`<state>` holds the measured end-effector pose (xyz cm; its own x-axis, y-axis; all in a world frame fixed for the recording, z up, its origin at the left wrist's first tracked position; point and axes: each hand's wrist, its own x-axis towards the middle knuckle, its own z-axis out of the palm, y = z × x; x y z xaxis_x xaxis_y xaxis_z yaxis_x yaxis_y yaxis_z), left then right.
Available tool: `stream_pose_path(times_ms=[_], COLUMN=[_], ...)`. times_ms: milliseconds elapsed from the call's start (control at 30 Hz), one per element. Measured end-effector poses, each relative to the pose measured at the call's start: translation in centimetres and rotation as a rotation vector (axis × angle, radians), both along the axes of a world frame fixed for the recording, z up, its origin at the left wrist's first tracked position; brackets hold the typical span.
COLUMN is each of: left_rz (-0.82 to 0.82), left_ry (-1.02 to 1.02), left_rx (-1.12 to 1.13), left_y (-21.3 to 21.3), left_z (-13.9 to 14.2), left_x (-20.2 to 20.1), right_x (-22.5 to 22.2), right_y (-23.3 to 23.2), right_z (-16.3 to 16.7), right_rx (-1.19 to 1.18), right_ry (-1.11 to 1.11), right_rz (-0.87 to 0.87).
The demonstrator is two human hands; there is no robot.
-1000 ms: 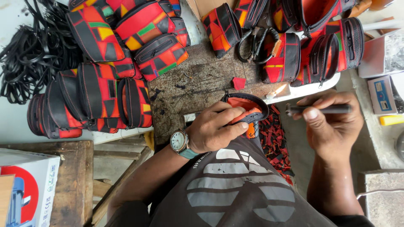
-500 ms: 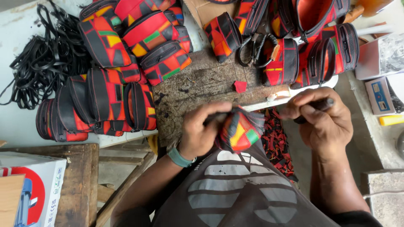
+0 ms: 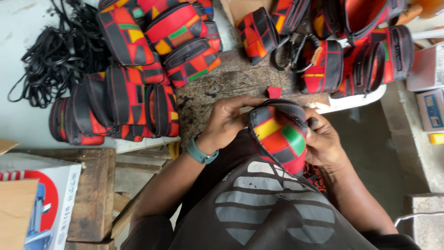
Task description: The person holds a colorful patchwork zippered bag and uses scissors to trim loose threads and excess fabric from its seams, letting clippings fall below the table. They then use a lighter to singe remaining fibers along the bag's edges, turning the bag to treat different sides.
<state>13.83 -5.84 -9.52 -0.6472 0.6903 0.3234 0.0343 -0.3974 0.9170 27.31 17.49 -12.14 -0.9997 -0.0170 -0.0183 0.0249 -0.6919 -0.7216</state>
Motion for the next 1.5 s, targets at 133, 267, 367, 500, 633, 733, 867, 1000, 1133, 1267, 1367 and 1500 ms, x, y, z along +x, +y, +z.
stream_pose_path(times_ms=[133, 267, 367, 500, 633, 733, 867, 1000, 1133, 1267, 1367, 1500], left_rz=[-0.109, -0.345, -0.379, -0.231, 0.028, 0.196, 0.242, 0.195, 0.101, 0.044, 0.180, 0.269], left_ry=[-0.323, -0.677, -0.781, -0.716, -0.538, -0.460, -0.456, -0.598, -0.795, -0.871, -0.563, 0.117], left_rx=[0.005, 0.262, 0.332, 0.275, 0.101, 0.086, 0.096, 0.140, 0.137, 0.098, -0.313, -0.582], left_y=[0.5, 0.5, 0.4, 0.5, 1.6, 2.5, 3.3, 3.1, 2.5, 2.1, 0.9, -0.7], left_z=[-1.3, -1.8, -1.1, 0.7, 1.5, 1.0, 0.3, 0.0, -0.3, 0.0, 1.4, 3.0], left_x=[-1.2, -0.1, 1.2, 2.0, 2.3, 2.7, 3.0, 2.6, 1.7, 1.2, 0.7, -0.6], right_x=[-0.3, -1.0, -2.4, -2.3, -1.2, 0.0, 0.7, 0.4, 0.9, 1.5, 1.9, 2.3], right_y=[-0.2, 0.1, -0.1, 0.0, -0.4, -1.0, -2.5, -3.6, -3.7, -3.6, -2.7, 0.0], right_z=[0.1, -1.0, -3.0, -4.8, -3.8, -1.8, 0.1, 0.2, 0.5, 1.5, 2.3, 2.8], right_rx=[-0.147, -0.119, -0.194, -0.442, -0.079, -0.125, 0.428, 0.663, 0.768, 0.934, 0.843, 0.781], right_ry=[0.098, 0.047, -0.154, -0.340, -0.408, -0.169, -0.091, -0.184, -0.057, -0.128, -0.210, -0.199], right_rz=[0.047, -0.038, -0.086, 0.081, 0.017, 0.038, -0.017, -0.164, -0.240, -0.295, -0.192, 0.052])
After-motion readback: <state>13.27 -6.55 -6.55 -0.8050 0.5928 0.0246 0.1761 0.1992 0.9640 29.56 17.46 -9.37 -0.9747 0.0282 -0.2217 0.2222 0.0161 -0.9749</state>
